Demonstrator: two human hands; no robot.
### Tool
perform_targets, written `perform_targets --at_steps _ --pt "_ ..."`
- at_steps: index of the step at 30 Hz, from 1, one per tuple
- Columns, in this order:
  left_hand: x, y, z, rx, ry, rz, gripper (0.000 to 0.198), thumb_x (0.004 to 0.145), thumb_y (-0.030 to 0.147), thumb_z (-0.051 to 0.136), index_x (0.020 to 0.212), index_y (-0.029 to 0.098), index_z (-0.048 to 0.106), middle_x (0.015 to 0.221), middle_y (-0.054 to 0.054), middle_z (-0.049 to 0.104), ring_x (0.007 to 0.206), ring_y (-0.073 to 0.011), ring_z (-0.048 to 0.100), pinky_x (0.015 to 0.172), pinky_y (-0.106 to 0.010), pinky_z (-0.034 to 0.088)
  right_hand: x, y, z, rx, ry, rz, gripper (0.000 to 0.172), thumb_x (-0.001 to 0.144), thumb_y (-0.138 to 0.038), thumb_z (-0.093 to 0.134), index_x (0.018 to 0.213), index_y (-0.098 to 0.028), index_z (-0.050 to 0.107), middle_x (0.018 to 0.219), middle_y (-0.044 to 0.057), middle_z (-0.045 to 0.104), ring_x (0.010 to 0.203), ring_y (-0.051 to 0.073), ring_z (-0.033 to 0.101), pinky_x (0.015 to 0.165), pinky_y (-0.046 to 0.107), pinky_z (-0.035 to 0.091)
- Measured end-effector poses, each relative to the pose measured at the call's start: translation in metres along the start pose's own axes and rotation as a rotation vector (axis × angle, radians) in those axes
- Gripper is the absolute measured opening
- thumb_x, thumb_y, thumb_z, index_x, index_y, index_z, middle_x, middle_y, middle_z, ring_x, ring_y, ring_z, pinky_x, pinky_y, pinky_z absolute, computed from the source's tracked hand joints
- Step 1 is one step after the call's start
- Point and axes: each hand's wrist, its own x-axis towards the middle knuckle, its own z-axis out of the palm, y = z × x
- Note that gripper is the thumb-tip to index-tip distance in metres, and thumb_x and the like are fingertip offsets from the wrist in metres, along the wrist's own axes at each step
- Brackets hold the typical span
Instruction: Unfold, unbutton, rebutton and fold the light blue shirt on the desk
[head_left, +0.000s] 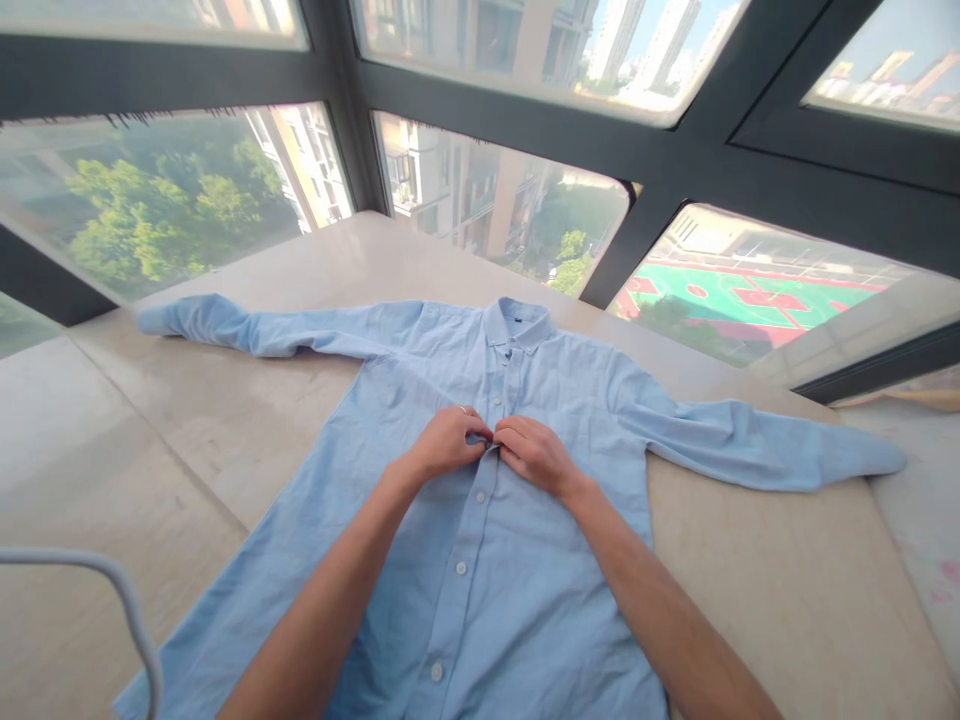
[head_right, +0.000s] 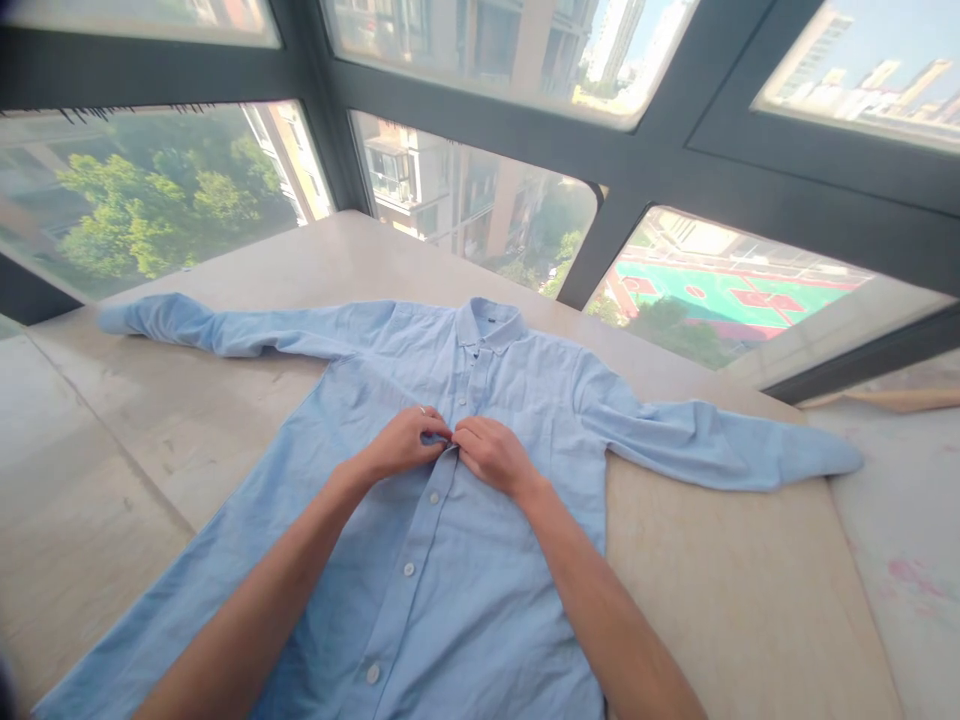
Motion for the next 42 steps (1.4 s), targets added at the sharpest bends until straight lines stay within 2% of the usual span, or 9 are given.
perform_targets --at_steps 4,8,15,18,23,29,35,42 --pt "-0.003 -0.005 -0.001 0.003 -0.028 0.081 0.022 0.077 0.02 0.065 0.093 0.024 0.08 0.094 -0.004 0.07 0.087 -0.0179 0.061 0.083 -0.028 0.044 -0.002 -0.001 -0.002 0.034 0.035 0.003 0.015 0.09 -0.007 0.048 0.087 -0.019 0.056 0.09 0.007 0.066 0.082 0.019 0.059 0.074 0.031 0.048" --pt "-0.003 -0.01 0.001 -0.014 -0.009 0.094 0.015 0.081 0.024 0.067 0.09 0.025 0.079 0.089 -0.004 0.07 0.086 -0.0181 0.06 0.081 -0.029 0.043 -0.003 -0.004 -0.006 0.013 0.038 -0.011 0.016 0.091 -0.007 0.048 0.085 -0.019 0.057 0.088 0.006 0.067 0.079 0.017 0.059 0.073 0.03 0.047" --pt "-0.002 -0.011 0.009 0.021 0.051 0.095 0.014 0.082 0.015 0.063 0.084 0.022 0.076 0.088 -0.002 0.072 0.085 -0.0181 0.06 0.082 -0.031 0.041 -0.001 -0.009 -0.009 -0.06 0.043 -0.053 0.017 0.095 -0.01 0.049 0.094 -0.019 0.064 0.088 0.006 0.068 0.078 0.016 0.059 0.072 0.029 0.047" --pt "-0.002 -0.005 0.007 0.013 0.05 0.037 0.017 0.082 0.012 0.059 0.08 0.021 0.074 0.085 -0.002 0.072 0.081 -0.0176 0.061 0.08 -0.029 0.042 -0.002 -0.009 -0.011 -0.076 0.045 -0.066 0.017 0.095 -0.011 0.051 0.092 -0.018 0.066 0.087 0.006 0.069 0.078 0.016 0.06 0.072 0.028 0.047" --pt "-0.001 0.011 -0.002 0.062 -0.068 -0.129 0.02 0.082 0.013 0.055 0.082 0.02 0.073 0.084 -0.003 0.073 0.079 -0.0186 0.064 0.072 -0.028 0.044 -0.001 -0.01 -0.013 -0.103 0.016 -0.087 0.021 0.096 -0.012 0.049 0.089 -0.019 0.067 0.087 0.006 0.069 0.077 0.015 0.06 0.072 0.029 0.047" --pt "-0.005 0.022 -0.004 0.131 -0.139 -0.155 0.021 0.086 0.022 0.054 0.094 0.022 0.073 0.092 -0.005 0.073 0.086 -0.0206 0.065 0.075 -0.029 0.046 0.0 -0.01 -0.014 -0.085 0.014 -0.067 0.022 0.096 -0.011 0.048 0.087 -0.018 0.066 0.088 0.006 0.07 0.077 0.015 0.06 0.071 0.029 0.045" --pt "-0.006 0.029 0.001 0.151 -0.09 -0.237 0.019 0.084 0.018 0.053 0.085 0.02 0.071 0.089 -0.006 0.072 0.086 -0.0217 0.064 0.074 -0.029 0.046 0.002 -0.006 -0.017 -0.086 -0.029 -0.084 0.024 0.098 -0.013 0.046 0.086 -0.019 0.066 0.087 0.005 0.07 0.075 0.014 0.059 0.069 0.028 0.042" --pt "-0.001 0.025 -0.001 -0.123 -0.028 -0.32 0.013 0.077 0.021 0.059 0.075 0.018 0.071 0.075 -0.003 0.072 0.073 -0.0184 0.064 0.063 -0.026 0.043 0.006 -0.004 -0.02 -0.078 -0.065 -0.106 0.024 0.098 -0.014 0.047 0.087 -0.019 0.067 0.087 0.005 0.071 0.074 0.015 0.06 0.066 0.029 0.042"
